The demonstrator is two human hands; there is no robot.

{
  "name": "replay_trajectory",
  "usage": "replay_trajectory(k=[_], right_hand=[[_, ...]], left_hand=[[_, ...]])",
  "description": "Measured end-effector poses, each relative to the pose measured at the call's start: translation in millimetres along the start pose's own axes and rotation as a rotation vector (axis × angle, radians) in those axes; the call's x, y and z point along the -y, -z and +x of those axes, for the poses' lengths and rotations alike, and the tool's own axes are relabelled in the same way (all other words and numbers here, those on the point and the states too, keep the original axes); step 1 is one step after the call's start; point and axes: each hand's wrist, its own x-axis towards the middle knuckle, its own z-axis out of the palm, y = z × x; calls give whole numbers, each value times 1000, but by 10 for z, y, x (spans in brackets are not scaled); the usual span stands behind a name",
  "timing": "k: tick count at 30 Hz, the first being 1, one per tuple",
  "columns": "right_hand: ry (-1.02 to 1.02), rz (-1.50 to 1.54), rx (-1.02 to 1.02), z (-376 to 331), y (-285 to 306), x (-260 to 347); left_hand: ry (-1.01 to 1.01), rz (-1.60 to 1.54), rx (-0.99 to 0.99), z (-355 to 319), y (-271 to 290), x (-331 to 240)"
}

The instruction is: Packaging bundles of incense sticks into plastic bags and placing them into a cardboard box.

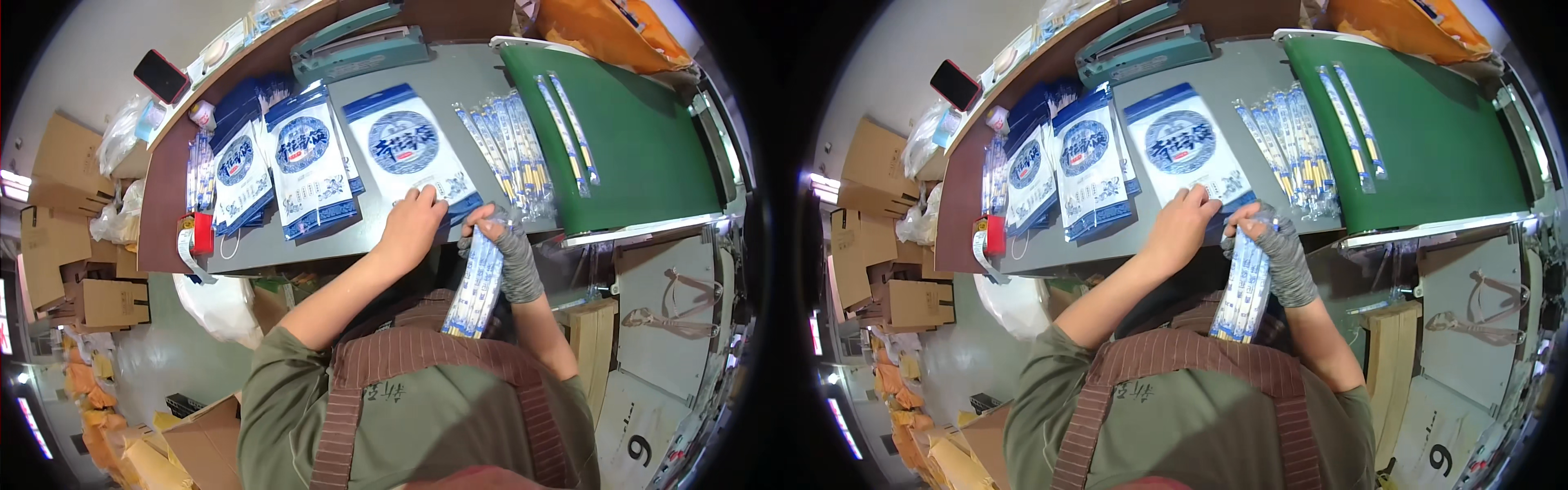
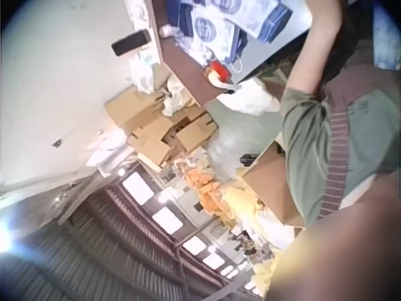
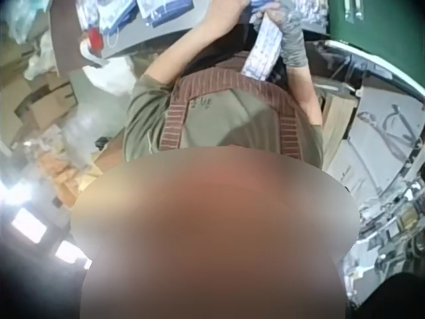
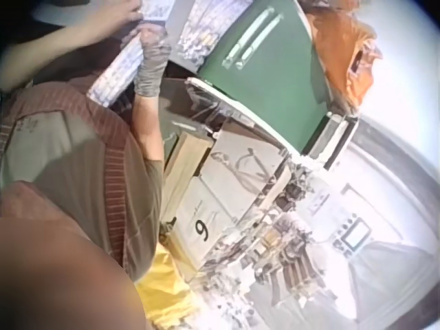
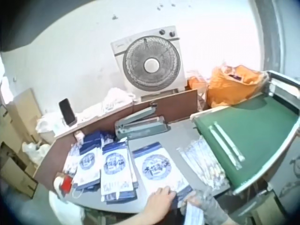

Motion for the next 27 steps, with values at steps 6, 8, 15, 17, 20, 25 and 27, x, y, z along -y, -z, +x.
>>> replay_trajectory(k=[6,8,15,17,20,25,27], right_hand=[[62,-33,225,300,-277,-210],[176,-302,93,548,-111,-526],[369,-967,-20,593,-149,-650],[346,-1011,-36,345,-295,-528],[114,-667,-6,-216,-181,-787],[-145,-499,-10,-712,-141,-571],[-146,-1615,37,-228,-420,-222]], left_hand=[[217,-827,91,-218,-185,372],[486,-954,94,-196,-178,379],[312,-673,-485,-122,54,33],[253,-632,-500,-238,111,46],[-166,-475,-370,-619,209,-64],[-136,-726,-143,-927,250,-172],[-207,-487,-144,-728,422,-81]])
